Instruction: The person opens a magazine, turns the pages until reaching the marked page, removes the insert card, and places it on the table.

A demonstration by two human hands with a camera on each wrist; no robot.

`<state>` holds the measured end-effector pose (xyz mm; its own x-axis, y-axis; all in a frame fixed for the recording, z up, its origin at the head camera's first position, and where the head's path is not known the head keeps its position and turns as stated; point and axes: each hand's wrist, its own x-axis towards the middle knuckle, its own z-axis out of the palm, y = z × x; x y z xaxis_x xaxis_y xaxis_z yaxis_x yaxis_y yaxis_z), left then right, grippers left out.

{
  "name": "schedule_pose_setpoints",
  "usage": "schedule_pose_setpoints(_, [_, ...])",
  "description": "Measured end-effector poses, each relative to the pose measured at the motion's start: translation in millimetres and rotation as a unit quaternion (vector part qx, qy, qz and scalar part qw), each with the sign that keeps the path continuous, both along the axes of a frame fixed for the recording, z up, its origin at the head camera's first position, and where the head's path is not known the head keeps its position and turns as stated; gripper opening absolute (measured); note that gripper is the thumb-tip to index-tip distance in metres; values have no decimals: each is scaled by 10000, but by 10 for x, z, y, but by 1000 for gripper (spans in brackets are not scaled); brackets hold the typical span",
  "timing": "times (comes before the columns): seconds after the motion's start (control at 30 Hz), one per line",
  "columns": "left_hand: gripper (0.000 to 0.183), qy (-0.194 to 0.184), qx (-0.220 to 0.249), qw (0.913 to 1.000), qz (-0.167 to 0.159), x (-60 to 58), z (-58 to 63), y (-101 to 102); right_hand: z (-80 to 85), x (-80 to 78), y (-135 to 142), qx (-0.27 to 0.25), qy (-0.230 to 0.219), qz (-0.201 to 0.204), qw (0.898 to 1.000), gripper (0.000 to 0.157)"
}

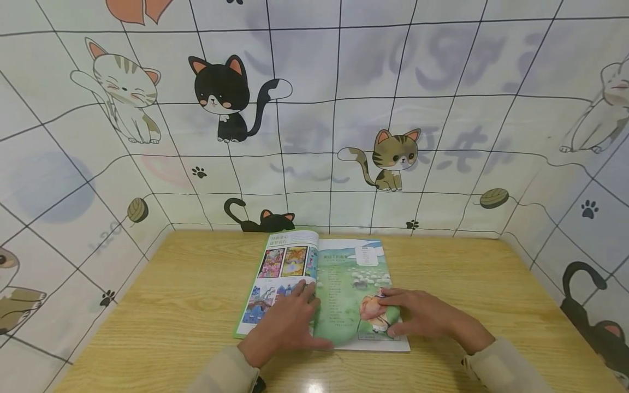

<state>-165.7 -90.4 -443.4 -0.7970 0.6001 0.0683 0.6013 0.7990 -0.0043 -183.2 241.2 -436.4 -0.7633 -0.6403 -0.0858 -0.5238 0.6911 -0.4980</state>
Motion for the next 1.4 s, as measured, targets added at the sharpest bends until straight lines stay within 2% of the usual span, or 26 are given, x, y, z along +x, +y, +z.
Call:
schedule_pose_setpoints(0.13, [96, 129, -83, 9999, -56, 3, 11, 4, 10, -5, -2, -42, 39, 33, 10000, 71])
schedule_pose_setpoints(0.37, [94, 90, -90, 9999, -85, 8, 15, 11, 7, -12, -6, 2, 173, 27, 9998, 70])
schedule_pose_setpoints(0.7, [92, 167, -61, 9998, -81, 16, 15, -9, 45, -30, -23, -31, -90, -298, 9995, 77])
schedule_pose_setpoints(0.9, [80, 445, -239, 9987, -77, 16, 35, -41, 36, -27, -19, -325, 16, -514, 9982, 66])
schedule_pose_setpoints(1.17, [67, 809, -269, 9962, -174, 15, 54, -47, 119, -12, 16, -738, 60, -773, 9943, 51])
schedule_pose_setpoints(1.3, [70, 942, -243, 9949, -281, 11, 46, -56, 154, -3, 52, -876, 135, -912, 9919, 51])
schedule_pose_setpoints(1.4, [80, 937, -116, 9948, -394, 1, 44, -61, 153, 10, 84, -781, 261, -1116, 9903, 53])
